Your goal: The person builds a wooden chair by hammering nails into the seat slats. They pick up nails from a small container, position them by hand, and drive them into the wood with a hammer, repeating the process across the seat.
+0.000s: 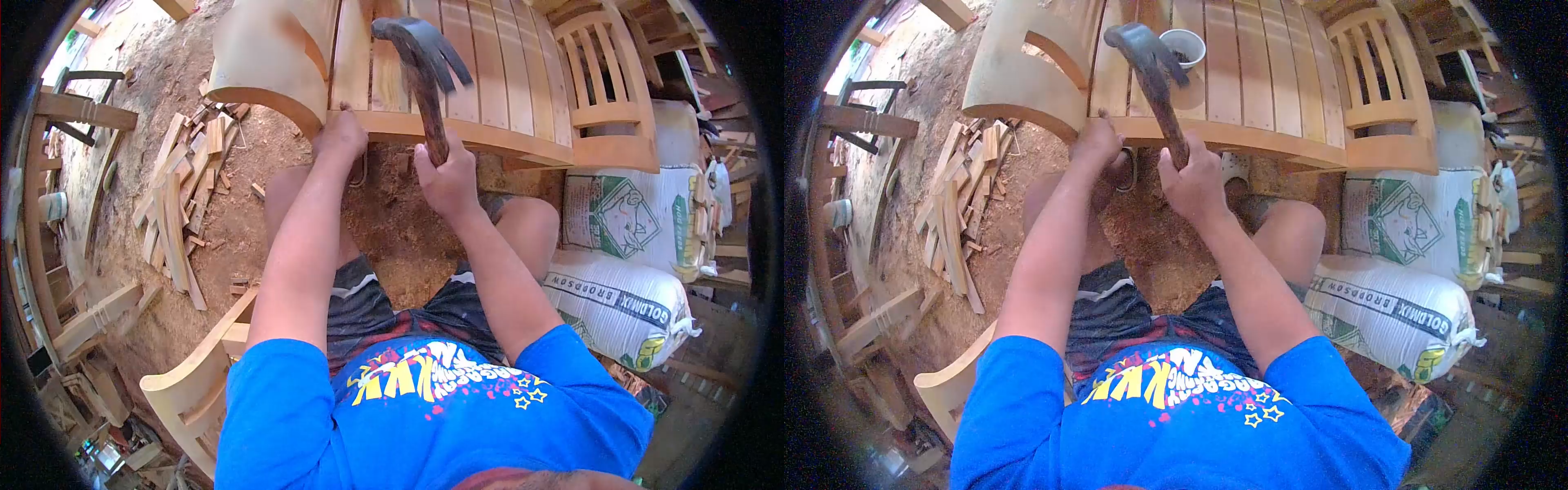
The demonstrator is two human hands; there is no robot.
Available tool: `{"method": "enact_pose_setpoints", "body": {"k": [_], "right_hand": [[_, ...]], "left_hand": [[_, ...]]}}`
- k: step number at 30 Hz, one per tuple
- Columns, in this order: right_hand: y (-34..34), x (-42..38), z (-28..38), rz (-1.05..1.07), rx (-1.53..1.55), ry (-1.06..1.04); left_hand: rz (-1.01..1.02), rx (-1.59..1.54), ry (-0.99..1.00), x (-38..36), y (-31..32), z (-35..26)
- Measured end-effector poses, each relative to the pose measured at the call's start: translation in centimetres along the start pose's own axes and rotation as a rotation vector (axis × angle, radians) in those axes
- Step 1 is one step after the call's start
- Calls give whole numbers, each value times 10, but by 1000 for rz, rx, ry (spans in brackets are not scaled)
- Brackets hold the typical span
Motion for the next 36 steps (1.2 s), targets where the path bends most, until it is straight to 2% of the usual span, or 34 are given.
{"method": "enact_pose_setpoints", "body": {"k": [3,5,6,9,12,15,16,19,20,22,26,28,31,33,34,35,36], "right_hand": [[17,-8,-30,-59,105,-104],[45,4,-79,111,-198,-6],[46,5,-78,193,-345,53],[23,15,-50,28,-277,95],[-6,7,-11,-68,-4,-2],[3,-6,-20,-151,70,-115],[16,-5,-42,61,-87,48],[26,-1,-59,211,-337,175],[21,-1,-61,226,-248,171],[-6,-5,-32,83,-141,145],[-80,-4,52,-152,175,-52],[-96,-8,64,-285,283,-161],[-71,-12,36,-424,343,-306],[-30,-16,-18,-247,71,-139],[-5,-17,-52,-92,-109,-42],[27,-19,-100,276,-347,323],[23,-20,-95,259,-310,355]], "left_hand": [[-54,-4,3,1,-5,-1],[-71,-8,19,-2,-2,-1],[-62,-6,35,-2,0,0],[-39,-20,26,-1,-8,-5],[-43,-5,24,-8,-6,-3],[-64,25,86,10,0,1],[-65,31,107,12,0,0],[-53,111,17,3,-5,-8],[-9,117,4,3,-8,-8],[107,134,-20,-4,-7,-13],[4,103,-7,16,10,0],[-36,71,-10,6,4,-5],[81,156,-8,9,5,-6],[120,188,-11,5,1,-7],[139,206,-10,3,1,-9],[82,215,-1,4,4,-8],[17,226,10,9,9,-4]]}}
Point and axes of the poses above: each hand's wrist, its own x-axis towards the middle knuckle, its own y-axis out of the palm, z = x × y, the point moved 6 cm from there along x, towards the middle knuckle, and after that the axes turned 8 degrees about -x, right-handed, at the moved point
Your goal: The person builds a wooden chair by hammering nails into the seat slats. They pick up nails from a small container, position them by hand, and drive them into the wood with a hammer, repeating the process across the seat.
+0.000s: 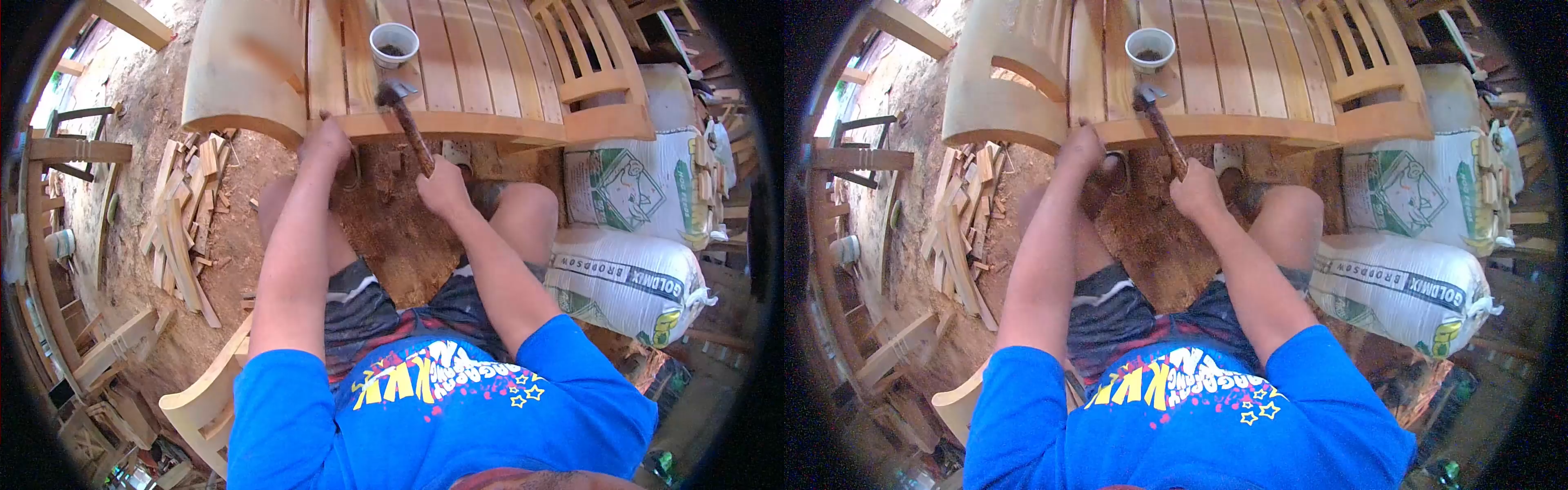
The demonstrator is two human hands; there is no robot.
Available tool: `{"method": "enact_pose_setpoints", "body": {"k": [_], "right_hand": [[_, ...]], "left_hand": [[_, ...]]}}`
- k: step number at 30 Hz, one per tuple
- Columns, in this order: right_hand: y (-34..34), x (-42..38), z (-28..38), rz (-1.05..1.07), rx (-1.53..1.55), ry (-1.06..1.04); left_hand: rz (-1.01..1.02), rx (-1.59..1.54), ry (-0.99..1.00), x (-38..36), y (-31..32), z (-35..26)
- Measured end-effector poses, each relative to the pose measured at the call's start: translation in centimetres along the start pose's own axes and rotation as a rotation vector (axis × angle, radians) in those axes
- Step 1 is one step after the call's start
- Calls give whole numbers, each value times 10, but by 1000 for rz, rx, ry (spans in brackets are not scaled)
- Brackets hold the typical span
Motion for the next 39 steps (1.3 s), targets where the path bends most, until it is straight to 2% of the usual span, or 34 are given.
{"method": "enact_pose_setpoints", "body": {"k": [1,4,7,8,10,12,15,16,19,20,23,24,27,30,31,33,35,36,39], "right_hand": [[-11,-2,11,-4,41,21],[-64,-24,49,-219,315,-164],[-103,-39,70,-281,531,-277],[-107,-40,71,-252,454,-242],[-75,-25,49,-453,490,-393],[-40,-14,24,-429,275,-401],[4,12,-8,-58,-7,-29],[-18,-1,10,-63,63,-8],[-53,-24,37,-227,330,-206],[-61,-29,43,-211,370,-244],[-61,-34,44,-434,381,-422],[-39,-20,27,-377,280,-370],[29,26,-26,-7,-9,-129],[7,14,-15,-4,183,-87],[7,5,-20,91,316,-16],[3,2,-30,256,581,116],[-1,3,-37,241,749,137],[-11,2,-32,232,841,157],[-48,21,-21,272,1062,149]], "left_hand": [[-70,7,-1,3,-7,-1],[42,-46,1,0,-5,-1],[68,-35,-18,4,-3,-1],[67,-36,-14,4,-6,-3],[67,-39,-14,-2,-8,-2],[66,-48,11,-4,-9,-3],[37,-31,32,9,4,3],[15,-28,32,16,1,4],[83,-58,18,19,9,9],[80,-42,36,16,9,6],[32,-12,81,13,-5,-1],[14,-15,76,17,0,2],[-46,-41,67,3,-1,-2],[-25,-74,99,12,-11,-6],[14,-82,113,7,-10,-8],[-108,-153,128,3,-25,-23],[-185,-215,166,2,-20,-40],[-315,-185,178,5,-17,-48],[-204,-159,4,7,-30,-73]]}}
Point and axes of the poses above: each hand's wrist, its own x-axis towards the middle knuckle, its own y-axis out of the palm, z = x × y, the point moved 6 cm from there along x, towards the middle knuckle, and after that the axes turned 8 degrees about -x, right-handed, at the moved point
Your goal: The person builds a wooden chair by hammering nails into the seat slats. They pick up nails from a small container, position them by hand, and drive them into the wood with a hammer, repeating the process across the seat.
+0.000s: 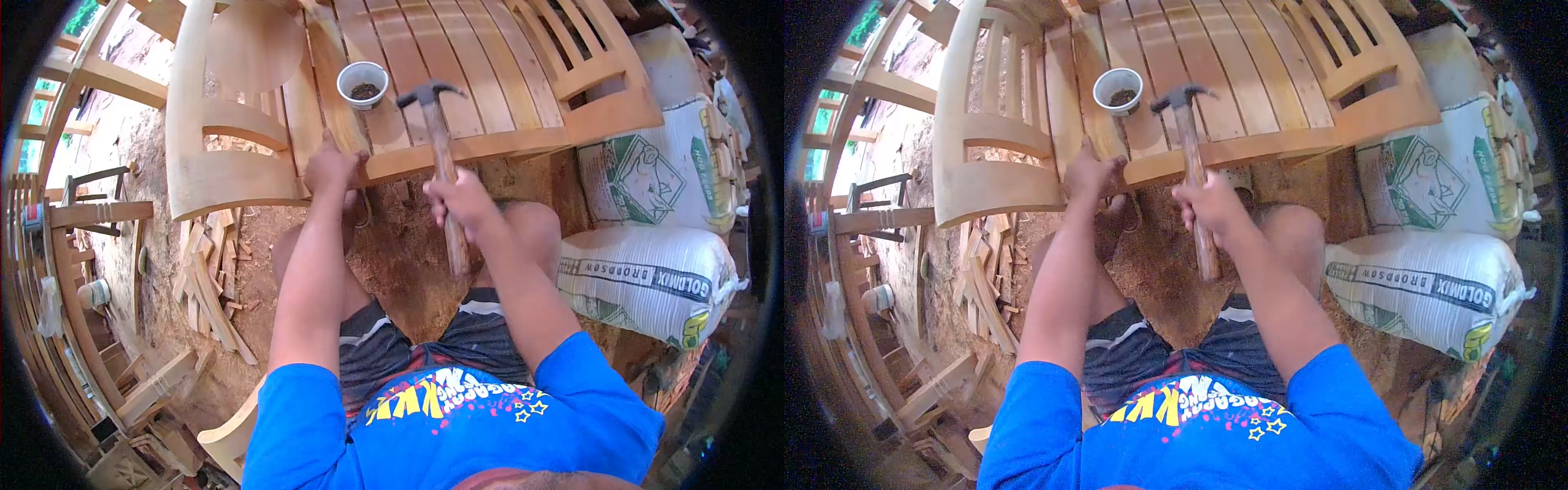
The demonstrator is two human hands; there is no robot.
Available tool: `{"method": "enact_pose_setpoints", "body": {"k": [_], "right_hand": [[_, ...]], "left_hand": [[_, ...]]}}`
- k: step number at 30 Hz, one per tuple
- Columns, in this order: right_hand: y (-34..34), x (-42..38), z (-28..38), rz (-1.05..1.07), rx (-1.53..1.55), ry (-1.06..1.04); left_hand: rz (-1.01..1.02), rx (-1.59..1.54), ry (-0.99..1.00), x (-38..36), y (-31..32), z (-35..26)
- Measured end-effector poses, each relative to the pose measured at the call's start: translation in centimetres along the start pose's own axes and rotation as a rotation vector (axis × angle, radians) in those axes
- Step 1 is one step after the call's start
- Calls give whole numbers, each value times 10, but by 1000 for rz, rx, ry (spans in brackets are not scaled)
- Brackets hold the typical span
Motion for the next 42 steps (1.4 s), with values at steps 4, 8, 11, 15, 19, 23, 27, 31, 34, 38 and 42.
{"method": "enact_pose_setpoints", "body": {"k": [4,8,11,15,19,23,27,31,34,38,42], "right_hand": [[-28,30,46,9,119,-19],[-48,55,34,6,173,-29],[-38,58,24,25,325,26],[-34,58,35,65,394,7],[-44,56,45,42,390,-10],[-68,55,50,-183,287,-104],[-80,42,68,-281,239,-215],[-80,30,76,-157,212,-285],[-69,29,80,-141,164,-316],[-57,34,82,-176,105,-266],[-41,40,86,-92,126,-299]], "left_hand": [[-97,-20,24,25,-5,5],[-212,-342,39,67,3,24],[-63,-868,0,58,3,-16],[22,-814,158,78,15,-65],[382,-986,144,70,38,-111],[344,-1004,178,66,49,-126],[506,-1514,-24,84,72,-123],[598,-1614,2,65,62,-123],[583,-1534,4,65,52,-109],[480,-1576,-40,73,32,-95],[422,-1661,-39,84,10,-85]]}}
Point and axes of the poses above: each hand's wrist, its own x-axis towards the middle knuckle, its own y-axis out of the palm, z = x × y, the point moved 6 cm from there along x, towards the middle knuckle, and after that the axes turned 8 degrees about -x, right-handed, at the moved point
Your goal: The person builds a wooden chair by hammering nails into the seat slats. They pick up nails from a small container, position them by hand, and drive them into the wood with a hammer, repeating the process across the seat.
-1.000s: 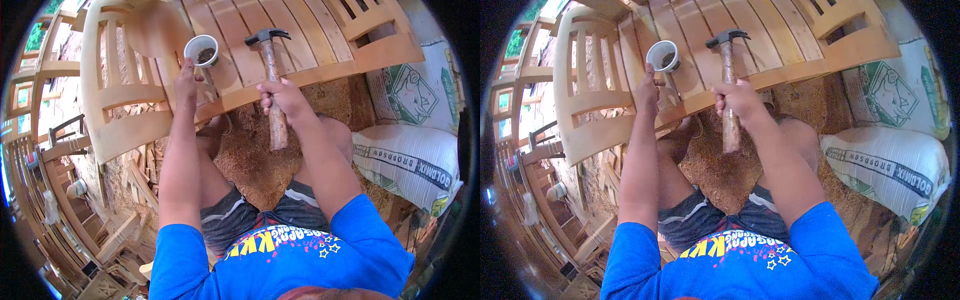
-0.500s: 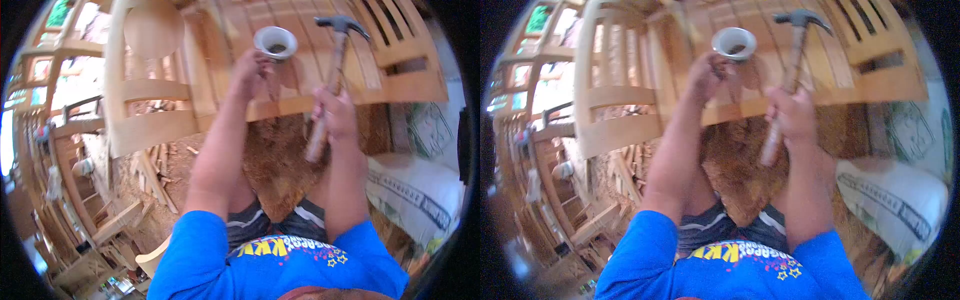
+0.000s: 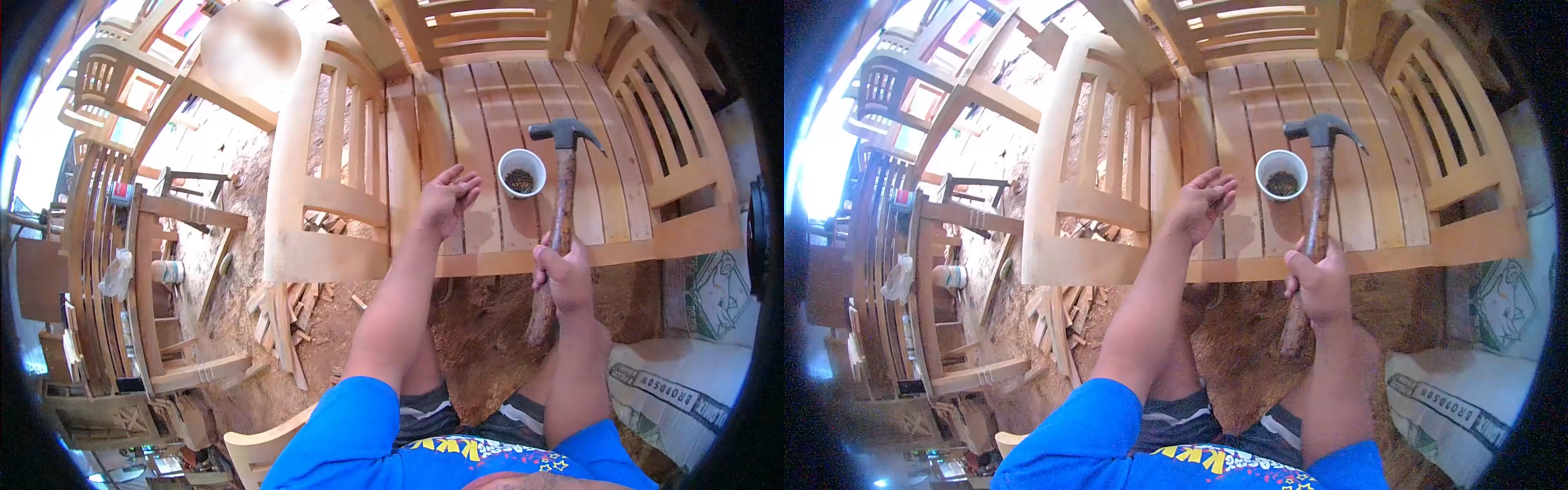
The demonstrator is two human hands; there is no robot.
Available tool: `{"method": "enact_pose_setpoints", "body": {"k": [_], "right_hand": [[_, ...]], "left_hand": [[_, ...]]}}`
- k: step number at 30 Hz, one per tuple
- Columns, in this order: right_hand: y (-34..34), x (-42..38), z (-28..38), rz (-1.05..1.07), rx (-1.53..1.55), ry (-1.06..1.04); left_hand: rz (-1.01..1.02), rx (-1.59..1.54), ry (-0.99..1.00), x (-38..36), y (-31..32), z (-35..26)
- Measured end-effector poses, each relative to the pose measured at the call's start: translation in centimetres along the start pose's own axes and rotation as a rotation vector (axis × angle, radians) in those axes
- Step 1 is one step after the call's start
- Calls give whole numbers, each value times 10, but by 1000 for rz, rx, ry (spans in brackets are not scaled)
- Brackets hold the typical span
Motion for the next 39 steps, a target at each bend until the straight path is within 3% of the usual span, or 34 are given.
{"method": "enact_pose_setpoints", "body": {"k": [8,15,21,39], "right_hand": [[24,3,7,20,-16,2],[36,5,2,77,-45,12],[41,5,-4,61,-58,28],[51,7,-7,96,-79,21]], "left_hand": [[126,-73,-11,10,-10,-15],[38,-107,-15,6,-9,-17],[17,67,71,2,-11,-23],[36,-109,29,-6,-8,-29]]}}
Point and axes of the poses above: each hand's wrist, its own x-axis towards the middle knuckle, its own y-axis out of the palm, z = x × y, the point moved 6 cm from there along x, towards the middle knuckle, and after that the axes turned 8 degrees about -x, right-handed, at the moved point
